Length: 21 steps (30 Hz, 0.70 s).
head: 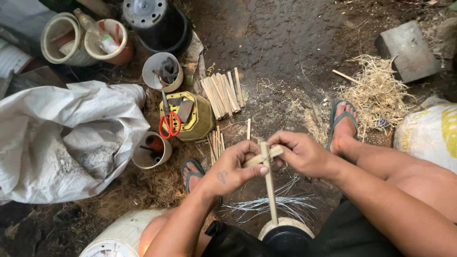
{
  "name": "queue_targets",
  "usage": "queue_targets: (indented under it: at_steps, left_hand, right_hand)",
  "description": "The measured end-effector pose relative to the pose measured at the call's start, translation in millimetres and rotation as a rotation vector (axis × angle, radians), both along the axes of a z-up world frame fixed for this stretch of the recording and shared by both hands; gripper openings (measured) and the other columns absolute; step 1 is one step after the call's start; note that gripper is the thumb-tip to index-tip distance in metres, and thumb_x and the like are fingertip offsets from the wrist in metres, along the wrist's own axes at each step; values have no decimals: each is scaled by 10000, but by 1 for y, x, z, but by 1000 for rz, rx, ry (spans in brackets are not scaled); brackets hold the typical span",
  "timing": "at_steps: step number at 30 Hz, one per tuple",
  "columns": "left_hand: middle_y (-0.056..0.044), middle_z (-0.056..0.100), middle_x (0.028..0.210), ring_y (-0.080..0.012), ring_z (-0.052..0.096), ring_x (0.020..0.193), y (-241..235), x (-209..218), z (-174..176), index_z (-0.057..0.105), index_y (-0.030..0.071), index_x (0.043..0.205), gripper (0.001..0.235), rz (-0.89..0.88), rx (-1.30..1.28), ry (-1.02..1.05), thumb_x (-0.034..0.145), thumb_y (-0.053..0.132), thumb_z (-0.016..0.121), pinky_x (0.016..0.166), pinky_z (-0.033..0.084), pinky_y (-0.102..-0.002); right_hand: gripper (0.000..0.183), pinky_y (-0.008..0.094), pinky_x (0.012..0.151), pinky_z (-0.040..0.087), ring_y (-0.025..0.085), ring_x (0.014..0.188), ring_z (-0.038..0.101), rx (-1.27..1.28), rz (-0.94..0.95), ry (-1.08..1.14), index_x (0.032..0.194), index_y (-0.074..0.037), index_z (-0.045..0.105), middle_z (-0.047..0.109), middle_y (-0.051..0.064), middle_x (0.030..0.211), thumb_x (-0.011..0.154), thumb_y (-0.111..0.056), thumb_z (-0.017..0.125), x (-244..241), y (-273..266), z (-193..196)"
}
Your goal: The person sits on the ground and assembles thin wooden sticks into a cross-shaped structure using metal wire. They wrap the wire around the intersection, then use pliers to tighten and trim the wire, and finally use a knife to trim excess wood.
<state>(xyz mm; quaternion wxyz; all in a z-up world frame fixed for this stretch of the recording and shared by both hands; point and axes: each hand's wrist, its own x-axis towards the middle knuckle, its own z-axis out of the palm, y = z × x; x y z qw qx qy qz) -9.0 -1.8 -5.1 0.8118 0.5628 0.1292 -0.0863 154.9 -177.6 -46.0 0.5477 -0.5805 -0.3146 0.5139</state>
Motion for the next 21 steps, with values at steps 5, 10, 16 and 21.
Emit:
queue_targets:
  at_steps: [5, 10, 16, 21]
  left_hand:
    - [-81, 716, 997, -107, 675, 912, -4, -11, 3, 581, -23, 1173, 308, -108, -124, -2, 941, 69, 762, 797, 549, -265]
    - [-96, 718, 1012, -127, 688, 924, -3, -12, 1, 576, -39, 1200, 326, -106, -264, 0, 942, 57, 752, 839, 573, -295]
    - [-116, 726, 1057, -161, 714, 964, -1, -8, -3, 571, -53, 1277, 389, -77, -267, -48, 940, 55, 734, 904, 588, -329]
    - [-98, 708, 1097, -146, 688, 1008, -5, -9, -9, 576, -48, 1320, 427, 6, -246, -87, 938, 30, 749, 920, 562, -302]
  right_hand:
    - [198, 258, 671, 569, 103, 787, 754, 124, -5, -446, 1085, -14, 737, 782, 54, 891, 924, -8, 621, -1, -4, 21]
    - [141, 291, 778, 565, 169, 898, 707, 449, 54, -369, 1100, 5, 673, 729, 108, 1016, 992, 13, 583, 5, -6, 35]
    - [179, 253, 587, 564, 123, 660, 702, 264, 9, -298, 1111, -13, 701, 752, 52, 814, 980, -21, 579, 2, -7, 35]
    - [138, 239, 649, 568, 93, 738, 733, 266, -36, -445, 1072, -14, 702, 753, 32, 832, 976, -16, 603, -1, -8, 33]
